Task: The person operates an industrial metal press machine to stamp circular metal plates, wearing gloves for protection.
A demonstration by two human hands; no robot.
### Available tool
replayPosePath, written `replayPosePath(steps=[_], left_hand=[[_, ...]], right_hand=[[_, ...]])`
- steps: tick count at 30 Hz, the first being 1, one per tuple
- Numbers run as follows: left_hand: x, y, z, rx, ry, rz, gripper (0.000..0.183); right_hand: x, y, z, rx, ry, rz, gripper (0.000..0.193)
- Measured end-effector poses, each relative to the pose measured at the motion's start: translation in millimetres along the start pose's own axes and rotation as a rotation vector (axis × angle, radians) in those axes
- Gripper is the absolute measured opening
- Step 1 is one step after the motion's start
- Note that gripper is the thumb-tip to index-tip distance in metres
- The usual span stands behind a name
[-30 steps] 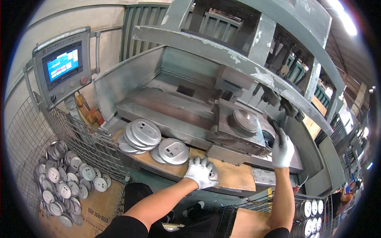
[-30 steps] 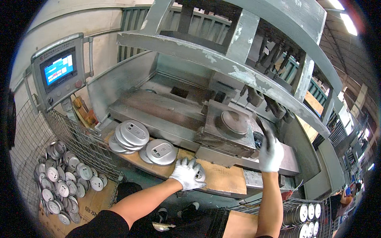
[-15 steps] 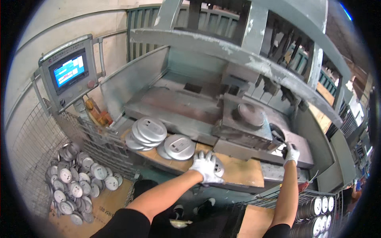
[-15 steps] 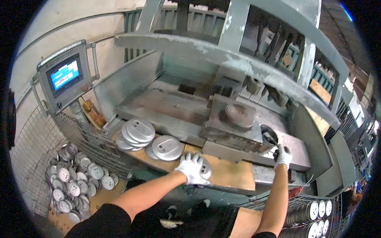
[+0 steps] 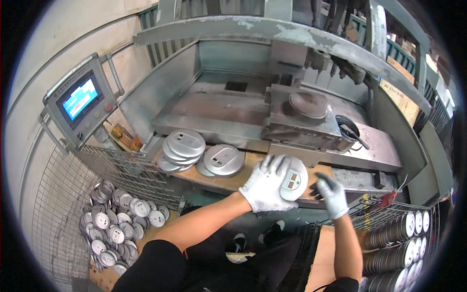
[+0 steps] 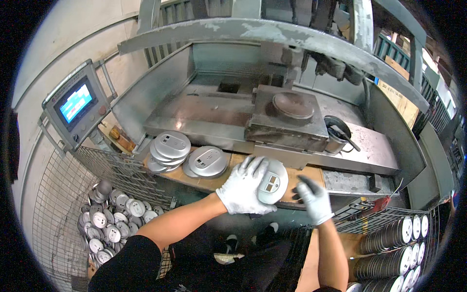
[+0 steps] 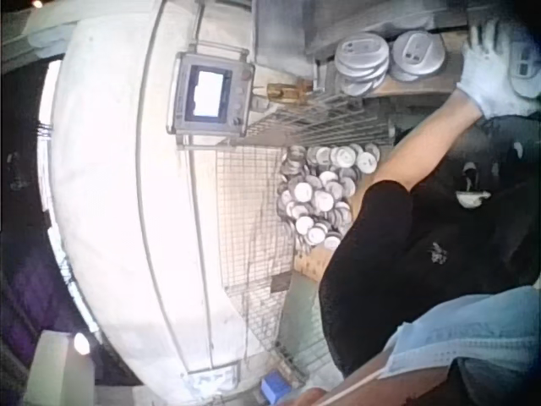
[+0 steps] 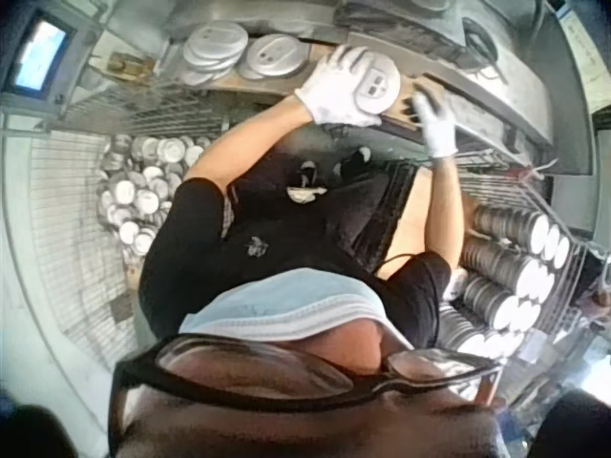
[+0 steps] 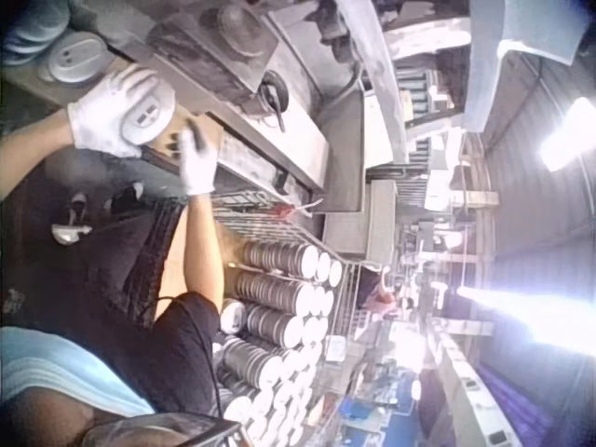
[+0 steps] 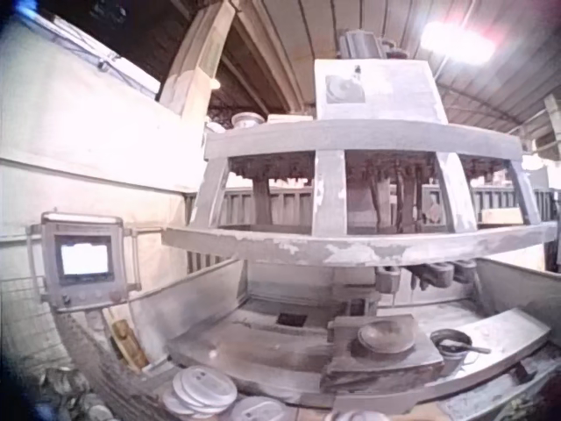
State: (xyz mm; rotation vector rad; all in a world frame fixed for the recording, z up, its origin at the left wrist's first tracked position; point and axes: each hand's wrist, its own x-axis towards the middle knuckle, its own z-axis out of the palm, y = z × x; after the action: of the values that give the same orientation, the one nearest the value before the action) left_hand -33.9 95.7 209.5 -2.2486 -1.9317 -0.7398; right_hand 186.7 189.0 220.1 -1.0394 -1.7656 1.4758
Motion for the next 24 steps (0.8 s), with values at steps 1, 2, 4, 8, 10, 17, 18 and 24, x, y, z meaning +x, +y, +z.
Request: replayPosePath(steps=[1,2,4,8,10,17,18,24], left_hand=[[6,0,-4,-0.038,0.110,0.086,0.112],[15,0,-12,-0.031,0.118,0.100,0.112],[36,-5,-39,0.003,0.177,0.050,0.110],[98,-37,-62,0.050,0.145,-0.178,0.103],[130,-33,-78,0.058,-0.030,-0.304,0.100],[204,-16,-60,0.123,-0.141,-0.322,0.092],[215,-13,-51,0.174,-0.106,-0.334,0.092],[246,-8,-33,0.139,-0.132,-0.431,0.095]], right_hand=[[-3,0,6,-0.001,-0.010,-0.045,0.042],[-4,0,7,-0.002,-0.021,-0.091,0.042],[-5,-8,0,-0.115,0.101,-0.242,0.040],[-5,-15,-59,-0.584,0.569,-0.432,0.034],[-6,2,-103,-0.623,0.720,-0.393,0.033],[-9,60,-172,-1.004,0.748,-0.162,0.028],[-12,61,-170,-1.017,0.750,-0.207,0.026],[4,80,-159,-0.953,0.791,-0.371,0.017]])
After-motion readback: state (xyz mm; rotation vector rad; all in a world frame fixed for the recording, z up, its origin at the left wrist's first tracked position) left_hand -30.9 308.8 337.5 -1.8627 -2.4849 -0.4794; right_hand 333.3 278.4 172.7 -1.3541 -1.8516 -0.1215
